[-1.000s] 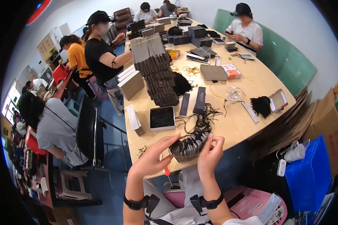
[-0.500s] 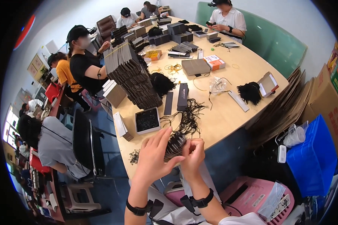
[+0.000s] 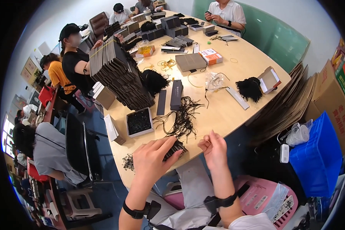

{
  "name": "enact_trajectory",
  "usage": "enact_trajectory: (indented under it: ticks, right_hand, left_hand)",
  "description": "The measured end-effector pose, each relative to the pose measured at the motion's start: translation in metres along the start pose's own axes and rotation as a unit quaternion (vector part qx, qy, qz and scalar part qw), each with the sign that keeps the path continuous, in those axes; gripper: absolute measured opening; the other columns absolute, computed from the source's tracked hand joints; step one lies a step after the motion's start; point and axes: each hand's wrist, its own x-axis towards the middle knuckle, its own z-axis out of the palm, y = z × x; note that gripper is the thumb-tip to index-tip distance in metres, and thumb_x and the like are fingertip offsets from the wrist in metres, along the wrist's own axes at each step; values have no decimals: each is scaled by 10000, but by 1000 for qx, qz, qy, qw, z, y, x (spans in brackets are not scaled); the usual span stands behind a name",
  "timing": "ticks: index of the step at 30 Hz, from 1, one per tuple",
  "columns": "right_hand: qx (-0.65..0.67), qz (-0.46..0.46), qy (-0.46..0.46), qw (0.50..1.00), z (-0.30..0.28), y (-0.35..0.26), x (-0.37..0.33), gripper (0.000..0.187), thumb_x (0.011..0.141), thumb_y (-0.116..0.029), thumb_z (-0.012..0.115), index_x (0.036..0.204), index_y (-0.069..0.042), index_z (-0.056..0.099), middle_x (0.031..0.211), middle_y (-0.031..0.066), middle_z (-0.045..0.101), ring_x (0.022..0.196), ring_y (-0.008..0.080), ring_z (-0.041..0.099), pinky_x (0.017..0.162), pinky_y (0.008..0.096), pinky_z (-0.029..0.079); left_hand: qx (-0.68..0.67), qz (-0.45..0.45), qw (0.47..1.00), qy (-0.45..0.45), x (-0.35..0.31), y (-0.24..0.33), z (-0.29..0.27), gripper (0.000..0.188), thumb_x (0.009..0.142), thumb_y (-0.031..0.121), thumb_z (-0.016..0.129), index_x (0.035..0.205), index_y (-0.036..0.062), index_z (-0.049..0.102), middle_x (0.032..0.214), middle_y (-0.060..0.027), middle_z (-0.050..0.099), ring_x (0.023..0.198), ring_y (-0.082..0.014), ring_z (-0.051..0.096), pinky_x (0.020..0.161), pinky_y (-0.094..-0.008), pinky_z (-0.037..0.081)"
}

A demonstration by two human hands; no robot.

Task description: Manually assembling small black components with cords into individual sign or display units.

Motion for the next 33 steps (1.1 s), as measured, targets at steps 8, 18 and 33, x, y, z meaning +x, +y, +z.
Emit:
enact_trajectory:
  ticks: [8,18,33]
  right_hand:
    - [125,471,-411,770,-37,-50,57,286,1001,-130,331,972,49,553,614,54,548,357,44,425,330,187,325]
    - [-386,408,-544,624,41,-60,-5,305,999,-182,437,1136,40,594,847,149,664,701,165,674,618,243,541]
    - [-846,-259,-320,340,21,-85,51,433,789,37,566,1220,74,545,997,226,662,824,313,689,704,363,559]
  left_hand:
    - [13,19,999,-27,1,-3,-4,316,726,274,766,981,110,680,876,-22,694,709,-204,646,607,-308,483]
    - [25,25,999,-28,4,1,-2,431,720,256,760,1136,185,673,926,-1,674,707,-189,626,608,-300,478]
    - [60,92,993,-52,-4,-4,-5,394,616,94,711,988,221,680,1082,6,626,820,-182,622,657,-315,488]
